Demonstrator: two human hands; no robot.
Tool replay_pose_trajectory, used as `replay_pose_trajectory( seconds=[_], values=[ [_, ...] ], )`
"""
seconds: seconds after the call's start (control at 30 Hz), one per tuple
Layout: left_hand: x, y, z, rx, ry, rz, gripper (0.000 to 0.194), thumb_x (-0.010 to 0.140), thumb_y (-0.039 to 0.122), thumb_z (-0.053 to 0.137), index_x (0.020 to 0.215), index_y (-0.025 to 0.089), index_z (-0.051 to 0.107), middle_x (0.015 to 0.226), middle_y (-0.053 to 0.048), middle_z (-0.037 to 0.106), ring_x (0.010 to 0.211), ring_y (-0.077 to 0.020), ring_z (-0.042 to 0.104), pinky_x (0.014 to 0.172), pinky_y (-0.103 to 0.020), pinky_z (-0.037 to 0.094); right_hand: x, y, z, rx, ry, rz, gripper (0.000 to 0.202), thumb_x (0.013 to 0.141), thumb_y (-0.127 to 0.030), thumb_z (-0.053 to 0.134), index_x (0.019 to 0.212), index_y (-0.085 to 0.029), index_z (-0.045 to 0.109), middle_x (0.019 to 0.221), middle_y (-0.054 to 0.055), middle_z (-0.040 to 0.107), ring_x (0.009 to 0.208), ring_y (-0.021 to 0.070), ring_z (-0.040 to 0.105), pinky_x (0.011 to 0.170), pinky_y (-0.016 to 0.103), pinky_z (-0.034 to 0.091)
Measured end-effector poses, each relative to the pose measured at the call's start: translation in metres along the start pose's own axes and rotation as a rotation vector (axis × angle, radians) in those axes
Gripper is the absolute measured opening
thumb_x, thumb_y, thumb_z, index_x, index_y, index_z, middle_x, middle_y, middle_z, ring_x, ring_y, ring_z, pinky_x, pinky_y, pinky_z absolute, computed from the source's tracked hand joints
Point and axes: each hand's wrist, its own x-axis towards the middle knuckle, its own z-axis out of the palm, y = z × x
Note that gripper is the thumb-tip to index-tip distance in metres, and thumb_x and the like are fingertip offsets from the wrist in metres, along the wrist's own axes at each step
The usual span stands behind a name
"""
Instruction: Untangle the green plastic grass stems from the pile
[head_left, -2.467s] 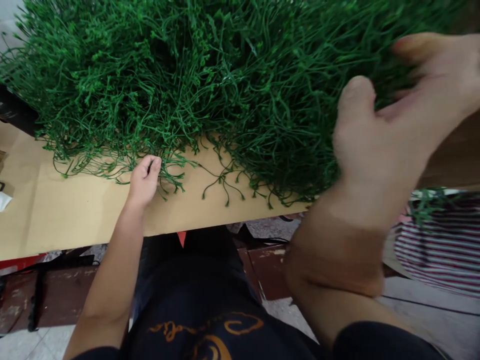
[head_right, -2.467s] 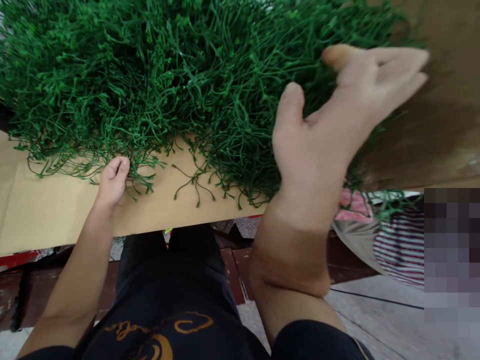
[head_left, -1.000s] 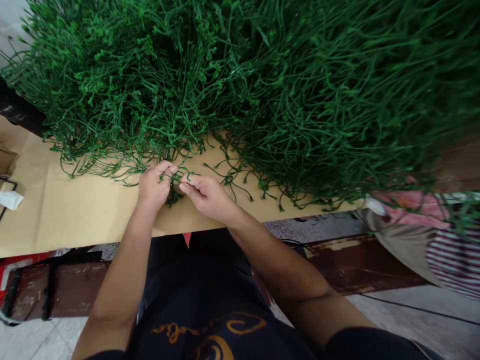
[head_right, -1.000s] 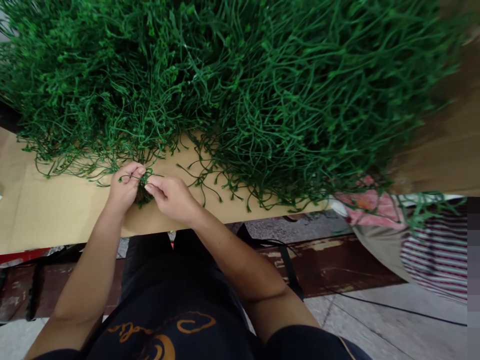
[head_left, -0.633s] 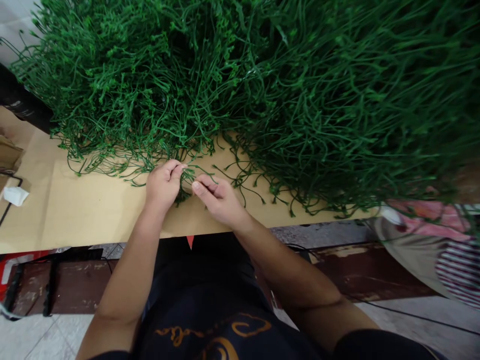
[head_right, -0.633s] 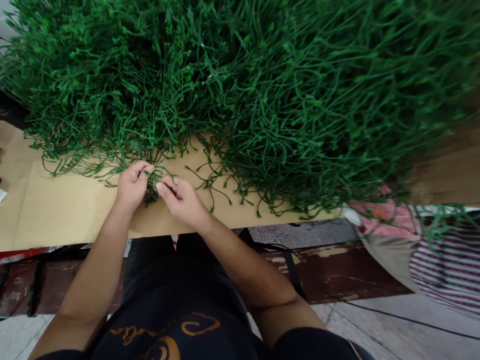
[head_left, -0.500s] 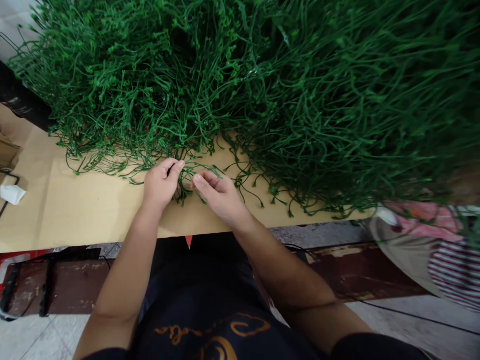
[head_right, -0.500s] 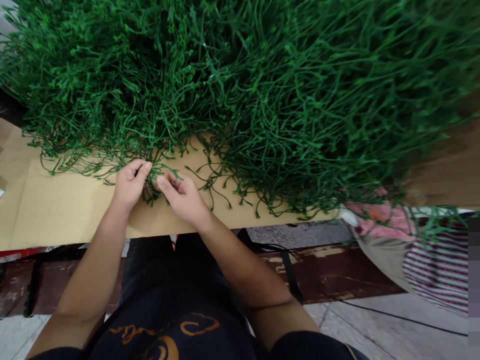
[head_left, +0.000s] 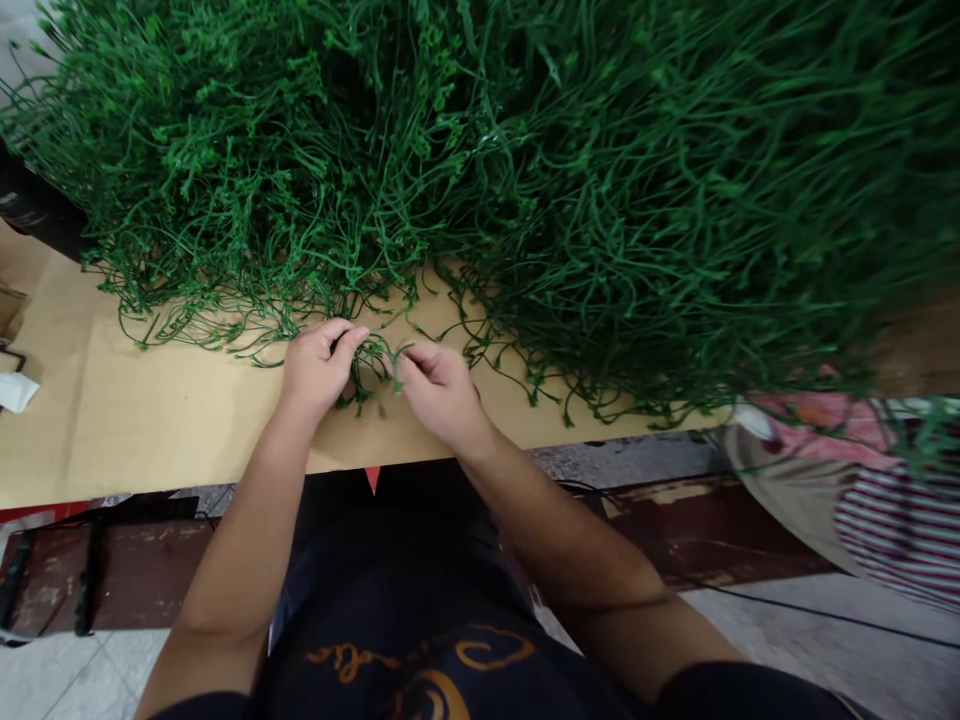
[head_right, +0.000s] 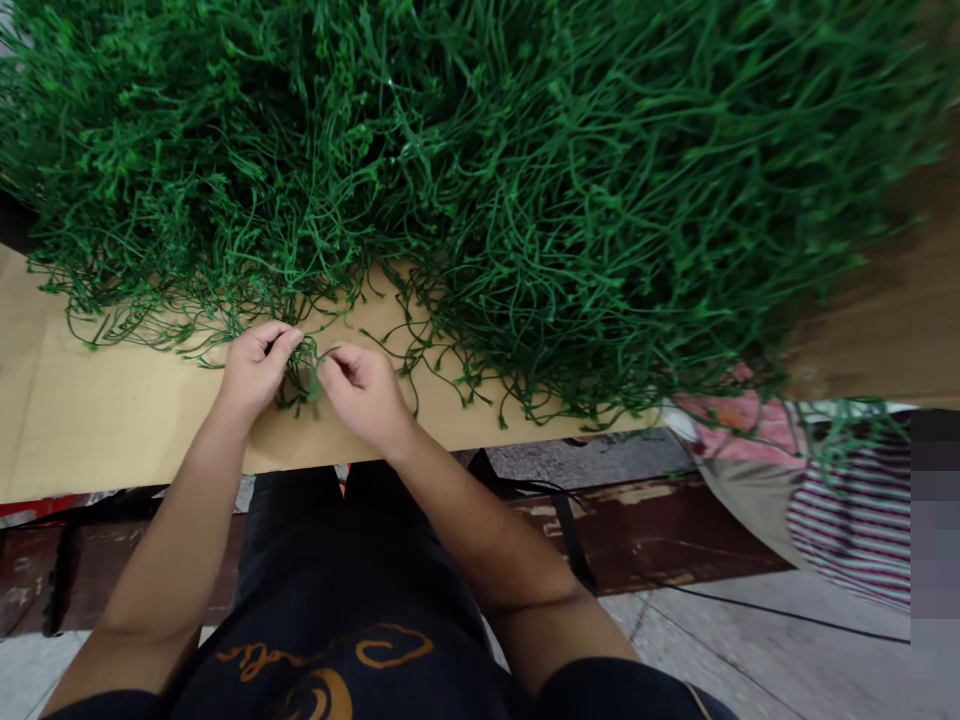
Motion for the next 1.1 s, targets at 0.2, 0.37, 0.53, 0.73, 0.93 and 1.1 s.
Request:
replay_pose_trajectory(
  seconds=[0.2,0.37,0.53,0.73,0.93,1.1],
  values=[
    [0.003,-0.002,0.000,0.087,0.017,-0.023,0.027,0.083,0.037,0.047,0.064,0.019,0.053,0.060,0.001,0.049,0.062,-0.0127,0.044,0.061,-0.025,0.033,-0.019,-0.017,0.011,-0.191,-0.071,-0.288,0.032,0.081,-0.012,0.043,0.052,-0.017,0.030,0.050,-0.004,0.028,0.049,0.0050,0.029,0.050,0.021,0.025],
    [0.015,-0.017,-0.014,0.067,0.334,-0.176,0.033,0.085,0.036,0.047,0.058,0.019,0.040,0.053,0.004,0.034,0.054,-0.0107,0.033,0.055,-0.025,0.026,-0.043,-0.052,0.020,-0.129,-0.432,-0.672,0.035,0.077,-0.012,0.049,0.052,-0.017,0.025,0.049,-0.004,0.027,0.048,0.0063,0.022,0.046,0.023,0.022],
    [0.006,-0.011,-0.015,-0.126,0.227,-0.097,0.039,0.086,0.045,0.044,0.058,0.019,0.035,0.055,0.004,0.027,0.055,-0.0095,0.030,0.053,-0.024,0.028,-0.021,-0.055,0.005,-0.102,-0.256,-0.222,0.032,0.086,-0.024,0.047,0.057,-0.017,0.036,0.054,-0.004,0.031,0.050,0.0042,0.030,0.047,0.020,0.026],
    [0.002,-0.005,-0.010,-0.178,0.164,-0.044,0.032,0.086,0.043,0.044,0.066,0.019,0.045,0.059,0.003,0.035,0.060,-0.0100,0.036,0.058,-0.023,0.032,0.001,-0.026,-0.009,-0.100,-0.148,0.043,0.027,0.081,-0.039,0.056,0.090,-0.014,0.056,0.058,-0.006,0.032,0.049,0.0041,0.032,0.045,0.019,0.028],
    [0.001,-0.004,-0.010,-0.182,0.080,0.022,0.027,0.087,0.041,0.044,0.071,0.019,0.048,0.065,0.002,0.044,0.065,-0.0104,0.042,0.064,-0.023,0.036,0.018,-0.003,0.004,-0.188,-0.059,0.007,0.031,0.078,-0.038,0.060,0.097,-0.014,0.058,0.073,0.001,0.052,0.058,0.0068,0.045,0.056,0.022,0.039],
    [-0.001,-0.004,-0.009,-0.179,0.039,0.054,0.028,0.088,0.042,0.041,0.071,0.019,0.047,0.064,0.002,0.043,0.063,-0.0108,0.041,0.062,-0.023,0.035,0.023,0.001,0.006,-0.240,-0.024,-0.128,0.016,0.085,-0.029,0.050,0.082,-0.016,0.059,0.080,0.004,0.057,0.072,0.0112,0.052,0.068,0.025,0.043]
  ],
)
